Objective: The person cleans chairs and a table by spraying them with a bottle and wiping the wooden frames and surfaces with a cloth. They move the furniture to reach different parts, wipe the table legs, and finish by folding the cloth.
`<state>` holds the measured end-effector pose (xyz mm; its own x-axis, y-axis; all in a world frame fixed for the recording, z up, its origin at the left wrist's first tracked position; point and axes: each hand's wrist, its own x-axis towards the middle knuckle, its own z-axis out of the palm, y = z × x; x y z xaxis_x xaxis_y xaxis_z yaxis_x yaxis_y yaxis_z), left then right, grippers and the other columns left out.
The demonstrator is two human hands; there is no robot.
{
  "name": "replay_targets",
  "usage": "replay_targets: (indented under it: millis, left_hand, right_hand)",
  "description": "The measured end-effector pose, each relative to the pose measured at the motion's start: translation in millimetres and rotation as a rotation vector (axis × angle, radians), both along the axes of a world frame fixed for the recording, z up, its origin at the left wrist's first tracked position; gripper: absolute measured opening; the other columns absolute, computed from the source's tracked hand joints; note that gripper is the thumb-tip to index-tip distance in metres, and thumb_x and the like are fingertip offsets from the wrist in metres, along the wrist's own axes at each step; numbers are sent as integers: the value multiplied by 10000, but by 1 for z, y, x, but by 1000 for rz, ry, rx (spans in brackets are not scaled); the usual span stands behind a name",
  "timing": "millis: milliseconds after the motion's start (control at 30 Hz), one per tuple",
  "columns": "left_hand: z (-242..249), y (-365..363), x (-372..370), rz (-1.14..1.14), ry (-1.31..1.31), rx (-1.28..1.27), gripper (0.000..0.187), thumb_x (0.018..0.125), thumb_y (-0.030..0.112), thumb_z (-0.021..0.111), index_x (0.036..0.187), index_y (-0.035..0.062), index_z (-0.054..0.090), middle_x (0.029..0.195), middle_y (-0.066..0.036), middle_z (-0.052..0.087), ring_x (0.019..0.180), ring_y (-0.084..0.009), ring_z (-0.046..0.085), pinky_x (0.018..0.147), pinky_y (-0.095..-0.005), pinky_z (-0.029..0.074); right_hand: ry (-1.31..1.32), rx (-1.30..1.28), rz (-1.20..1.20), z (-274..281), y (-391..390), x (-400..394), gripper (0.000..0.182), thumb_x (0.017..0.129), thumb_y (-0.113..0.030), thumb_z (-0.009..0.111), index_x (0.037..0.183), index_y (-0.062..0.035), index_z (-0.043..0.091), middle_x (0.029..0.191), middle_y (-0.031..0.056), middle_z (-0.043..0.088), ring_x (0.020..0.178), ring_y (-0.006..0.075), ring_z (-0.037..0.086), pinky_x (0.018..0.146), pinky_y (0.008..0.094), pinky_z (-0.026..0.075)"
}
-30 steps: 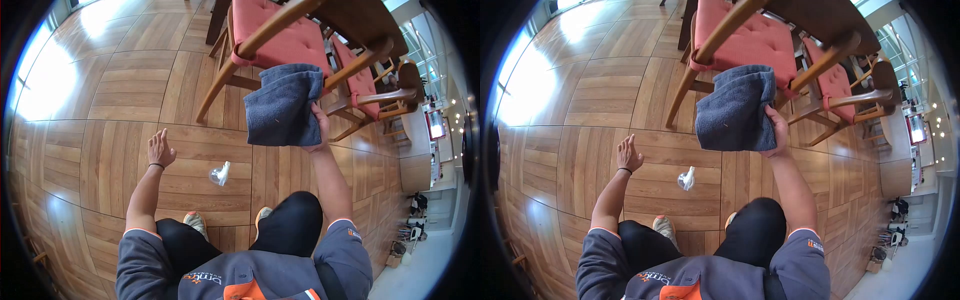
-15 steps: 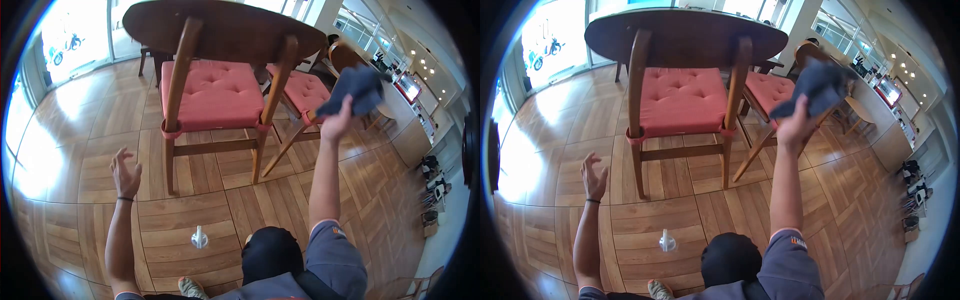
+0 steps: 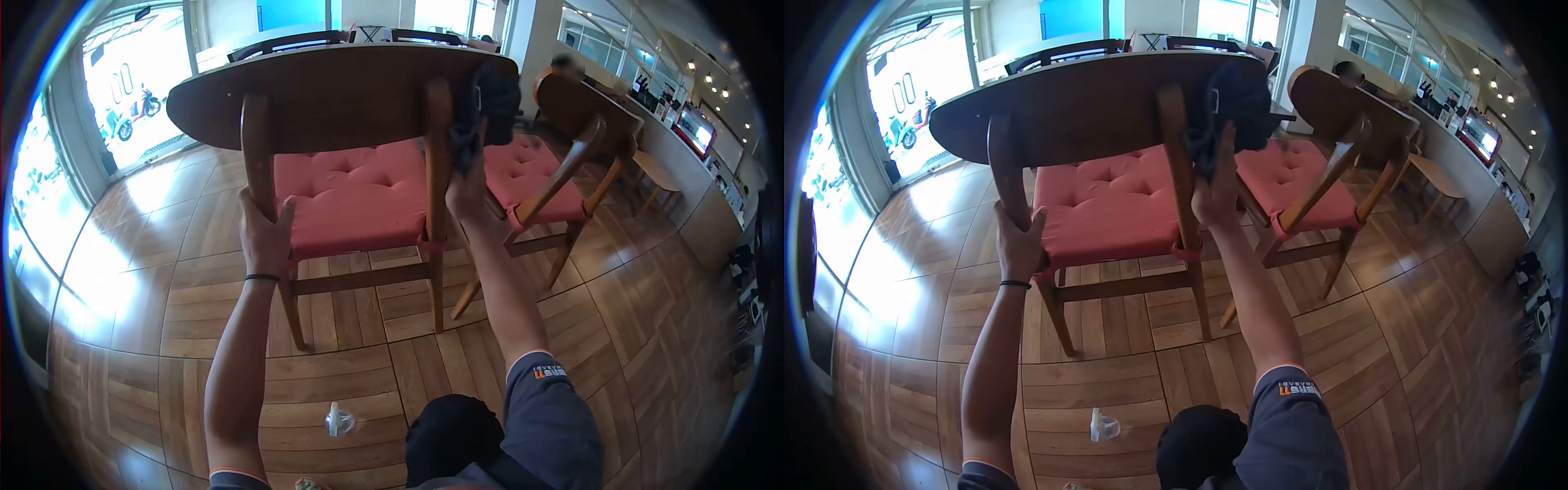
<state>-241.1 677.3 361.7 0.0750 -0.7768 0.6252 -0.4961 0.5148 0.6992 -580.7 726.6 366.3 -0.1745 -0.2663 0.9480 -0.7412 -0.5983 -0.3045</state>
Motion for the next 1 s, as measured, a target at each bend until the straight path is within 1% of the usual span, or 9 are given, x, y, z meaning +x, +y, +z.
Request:
replay_targets:
  millis: [67, 233, 333, 433, 533, 600, 667, 800, 1000]
  left_hand:
    - [-12, -12, 0, -15, 39, -82, 475, 889, 266, 720, 1199, 47, 435, 891, -220, 642, 854, -431, 644, 748, -515, 479]
    - [-14, -12, 1, -11, 33, -113, 417, 912, 231, 694, 1169, 43, 426, 854, -219, 660, 821, -435, 663, 712, -502, 487]
    - [-9, -10, 0, -40, 52, -100, 410, 910, 215, 696, 1165, 42, 426, 864, -216, 663, 829, -424, 668, 715, -490, 490]
    - [-13, -13, 0, -50, 68, -115, 397, 907, 198, 694, 1161, 43, 431, 859, -207, 663, 811, -414, 666, 712, -481, 491]
    - [-14, -12, 0, -104, 114, -124, 384, 912, 209, 680, 1164, 42, 442, 868, -217, 661, 815, -424, 659, 716, -486, 485]
    - [-14, -14, 2, -99, 94, -110, 390, 916, 214, 674, 1175, 41, 441, 871, -228, 657, 824, -430, 655, 718, -493, 482]
    - [-14, -14, 2, -107, 99, -61, 415, 912, 227, 678, 1186, 32, 436, 896, -241, 651, 848, -432, 652, 739, -494, 481]
    - [-14, -15, 0, -112, 117, -54, 423, 915, 225, 671, 1205, 38, 427, 905, -245, 647, 854, -443, 645, 740, -505, 473]
    - [-17, -15, -1, -118, 132, -71, 420, 919, 212, 664, 1220, 45, 423, 903, -243, 642, 835, -446, 629, 732, -514, 462]
  right_hand:
    - [168, 11, -135, -1, -5, -14, 710, 857, -117, 500, 1547, -87, 334, 1625, 243, 191, 1523, 414, 94, 1201, 573, 43]
    - [309, -188, -428, 109, 6, 7, 663, 877, -144, 512, 1528, -207, 401, 1630, 189, 221, 1525, 397, 108, 1188, 604, 15]
    - [495, -132, -458, 152, 17, 7, 623, 887, -170, 514, 1501, -243, 440, 1648, 140, 205, 1529, 377, 109, 1181, 624, 12]
    - [479, -15, -550, 151, 27, 13, 724, 907, -348, 679, 1545, -228, 360, 1655, 152, 154, 1516, 419, 105, 1186, 617, 130]
    - [238, -98, -281, 97, 16, 15, 568, 923, -196, 515, 1487, -175, 451, 1645, 120, 231, 1516, 374, 162, 1177, 631, 46]
    - [91, -48, -130, 59, 18, 20, 526, 951, -179, 493, 1469, -98, 456, 1588, 157, 339, 1478, 384, 261, 1193, 567, 124]
    - [-243, 96, 221, 33, 38, 40, 491, 967, -138, 484, 1447, -39, 468, 1505, 201, 436, 1412, 398, 374, 1179, 480, 234]
    - [293, -133, -223, 34, 33, 57, 531, 908, -116, 558, 1435, -92, 502, 1386, 255, 507, 1278, 440, 486, 1096, 461, 363]
    - [389, -220, -616, 108, 22, 93, 605, 835, -104, 611, 1432, -145, 515, 1314, 260, 553, 1167, 445, 554, 987, 486, 459]
